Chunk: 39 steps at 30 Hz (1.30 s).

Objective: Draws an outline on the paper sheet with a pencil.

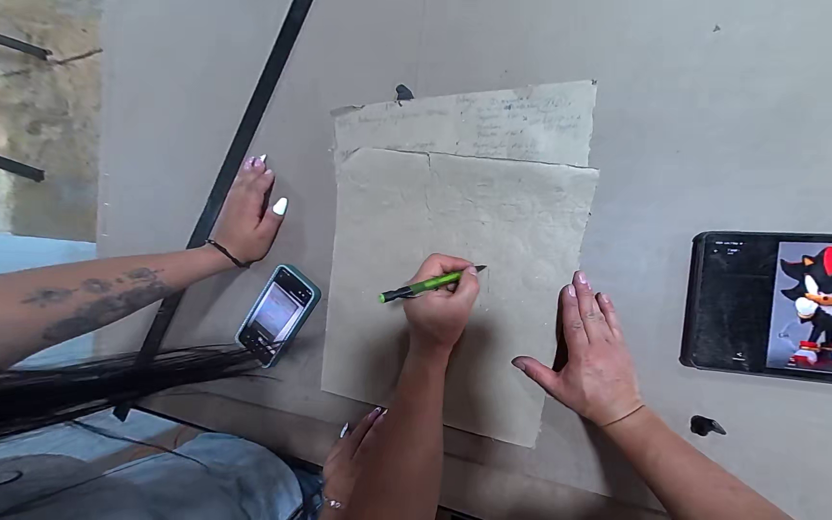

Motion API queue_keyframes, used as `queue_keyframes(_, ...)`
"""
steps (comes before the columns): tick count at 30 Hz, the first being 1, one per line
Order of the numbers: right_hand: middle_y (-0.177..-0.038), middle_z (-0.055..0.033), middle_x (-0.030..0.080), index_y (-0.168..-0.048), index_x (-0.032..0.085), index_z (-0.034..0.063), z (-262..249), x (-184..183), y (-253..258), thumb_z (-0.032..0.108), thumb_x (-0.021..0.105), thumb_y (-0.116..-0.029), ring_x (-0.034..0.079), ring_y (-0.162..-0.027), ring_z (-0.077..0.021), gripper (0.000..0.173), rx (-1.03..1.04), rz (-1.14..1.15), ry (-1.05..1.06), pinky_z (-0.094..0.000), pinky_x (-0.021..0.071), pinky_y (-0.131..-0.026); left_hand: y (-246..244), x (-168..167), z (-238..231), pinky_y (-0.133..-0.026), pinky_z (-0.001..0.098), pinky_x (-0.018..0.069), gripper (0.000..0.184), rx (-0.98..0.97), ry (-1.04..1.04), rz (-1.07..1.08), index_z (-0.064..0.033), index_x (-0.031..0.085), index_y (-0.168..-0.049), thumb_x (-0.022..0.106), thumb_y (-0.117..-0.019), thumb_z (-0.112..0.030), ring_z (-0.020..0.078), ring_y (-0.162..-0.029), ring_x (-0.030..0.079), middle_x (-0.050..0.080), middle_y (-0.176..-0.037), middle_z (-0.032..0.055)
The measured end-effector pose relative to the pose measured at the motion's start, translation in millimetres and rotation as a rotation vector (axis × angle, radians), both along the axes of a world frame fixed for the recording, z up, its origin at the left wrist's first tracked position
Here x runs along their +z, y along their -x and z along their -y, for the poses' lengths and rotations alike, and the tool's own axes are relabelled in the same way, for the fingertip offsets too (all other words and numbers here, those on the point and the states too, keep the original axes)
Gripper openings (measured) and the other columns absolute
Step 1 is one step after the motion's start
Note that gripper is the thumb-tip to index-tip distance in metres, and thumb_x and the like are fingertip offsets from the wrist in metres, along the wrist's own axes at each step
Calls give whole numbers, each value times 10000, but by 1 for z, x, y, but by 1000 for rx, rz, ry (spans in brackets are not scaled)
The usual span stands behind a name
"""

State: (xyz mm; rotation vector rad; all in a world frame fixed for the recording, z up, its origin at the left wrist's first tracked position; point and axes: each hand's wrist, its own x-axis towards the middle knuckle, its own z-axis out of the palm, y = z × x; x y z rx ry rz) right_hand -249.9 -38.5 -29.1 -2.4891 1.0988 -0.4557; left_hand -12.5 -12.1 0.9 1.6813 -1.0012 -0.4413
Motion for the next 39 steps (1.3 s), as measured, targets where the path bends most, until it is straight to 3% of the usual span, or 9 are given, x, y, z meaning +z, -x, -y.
queue_keyframes(9,-1654,-238,285,-1578,307,-51,0,0,0,836,545,-821,299,-1542,-315,1190,0,-1,4,-510,220,-1275,3,6,6,-494,181,480,62,-13,-40,-4,-28,698,-928,687,-868,-41,31,-559,585,691,-734,7)
queue_keyframes(15,-1652,-241,289,-1576,310,-54,0,0,-1,830,551,-823,298,-1543,-313,1186,0,11,2,-510,217,-1277,1,9,23,-558,240,565,94,-10,-40,-118,-18,711,-999,706,-908,-41,97,-640,672,737,-822,56)
queue_keyframes(23,-1650,-238,294,-1576,315,-48,0,-1,-1,826,556,-823,306,-1539,-317,1178,0,16,4,-511,228,-1272,0,9,22,-549,211,543,84,-40,-44,-84,-20,716,-982,711,-902,-44,67,-625,651,730,-801,37)
queue_keyframes(29,-1653,-235,290,-1573,317,-52,0,-1,-1,831,561,-815,306,-1539,-312,1189,3,18,3,-513,220,-1274,-6,9,35,-550,252,585,95,135,-16,-154,-12,705,-1013,727,-927,-45,117,-633,691,741,-810,66)
queue_keyframes(35,-1654,-228,295,-1574,321,-48,0,-1,-1,826,578,-808,308,-1540,-303,1190,2,18,2,-513,231,-1274,-1,8,32,-554,228,564,90,51,-43,-95,-26,728,-1003,731,-916,-52,86,-638,675,744,-819,48)
queue_keyframes(39,-1653,-230,294,-1579,318,-39,0,-1,-1,836,565,-807,328,-1530,-313,1192,-2,17,8,-524,239,-1266,-9,6,37,-566,238,576,92,158,-57,-81,-41,724,-1014,730,-929,-78,88,-649,685,743,-821,39)
